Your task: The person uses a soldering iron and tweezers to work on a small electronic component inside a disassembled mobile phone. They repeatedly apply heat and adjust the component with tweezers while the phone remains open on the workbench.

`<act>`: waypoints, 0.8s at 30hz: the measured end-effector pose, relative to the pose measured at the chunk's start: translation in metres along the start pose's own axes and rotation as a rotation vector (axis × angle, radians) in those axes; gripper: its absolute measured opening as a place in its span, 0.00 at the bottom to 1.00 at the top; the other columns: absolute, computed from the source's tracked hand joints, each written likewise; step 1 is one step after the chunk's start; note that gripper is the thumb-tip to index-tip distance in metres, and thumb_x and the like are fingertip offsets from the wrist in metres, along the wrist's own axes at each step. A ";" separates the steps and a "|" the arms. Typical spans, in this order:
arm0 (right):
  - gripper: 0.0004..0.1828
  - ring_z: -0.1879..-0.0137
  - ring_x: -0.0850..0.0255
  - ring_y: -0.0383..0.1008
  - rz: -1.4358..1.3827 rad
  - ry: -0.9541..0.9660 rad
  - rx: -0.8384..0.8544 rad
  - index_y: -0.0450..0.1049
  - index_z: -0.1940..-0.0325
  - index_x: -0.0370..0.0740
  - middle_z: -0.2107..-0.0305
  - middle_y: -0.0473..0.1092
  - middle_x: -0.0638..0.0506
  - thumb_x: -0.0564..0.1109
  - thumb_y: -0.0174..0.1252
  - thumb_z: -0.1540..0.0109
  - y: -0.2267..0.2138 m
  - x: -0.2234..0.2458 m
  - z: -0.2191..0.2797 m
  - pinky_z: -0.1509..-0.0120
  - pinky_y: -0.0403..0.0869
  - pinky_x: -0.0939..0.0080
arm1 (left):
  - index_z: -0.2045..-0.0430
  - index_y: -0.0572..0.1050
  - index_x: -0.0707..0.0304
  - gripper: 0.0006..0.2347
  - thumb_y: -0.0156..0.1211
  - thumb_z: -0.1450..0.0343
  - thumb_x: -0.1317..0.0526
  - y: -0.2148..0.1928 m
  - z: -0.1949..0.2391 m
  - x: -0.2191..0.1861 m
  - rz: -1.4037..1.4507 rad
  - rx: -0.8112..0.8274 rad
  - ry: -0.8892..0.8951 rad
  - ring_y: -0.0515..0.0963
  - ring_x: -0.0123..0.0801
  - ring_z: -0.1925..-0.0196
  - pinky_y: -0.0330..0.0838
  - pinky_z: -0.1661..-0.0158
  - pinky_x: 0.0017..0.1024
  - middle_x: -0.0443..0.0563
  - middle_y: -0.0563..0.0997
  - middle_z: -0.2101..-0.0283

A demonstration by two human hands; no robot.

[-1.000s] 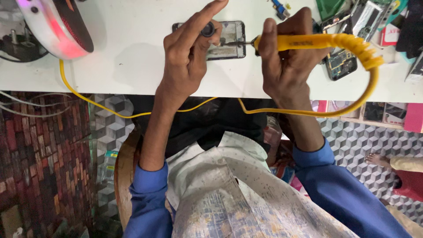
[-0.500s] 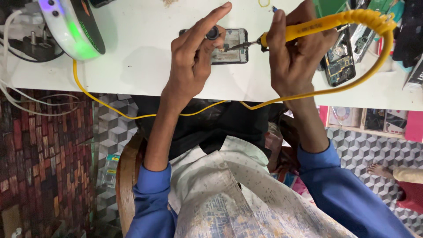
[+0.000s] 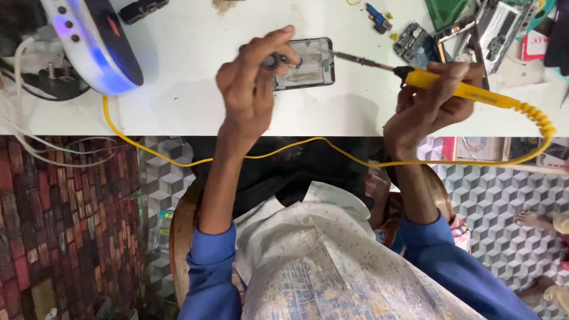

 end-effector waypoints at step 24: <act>0.19 0.83 0.69 0.51 -0.310 0.068 -0.139 0.62 0.59 0.38 0.75 0.59 0.53 0.54 0.52 0.24 -0.016 -0.038 0.009 0.84 0.50 0.68 | 0.44 0.71 0.68 0.10 0.51 0.19 0.70 0.000 0.003 0.016 0.093 0.066 -0.239 0.77 0.23 0.74 0.64 0.74 0.18 0.54 0.87 0.65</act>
Point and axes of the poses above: each hand's wrist, its own z-axis away from the middle knuckle, its own y-axis out of the palm, x = y × z, the point moved 8 cm from there along -z, towards the middle knuckle
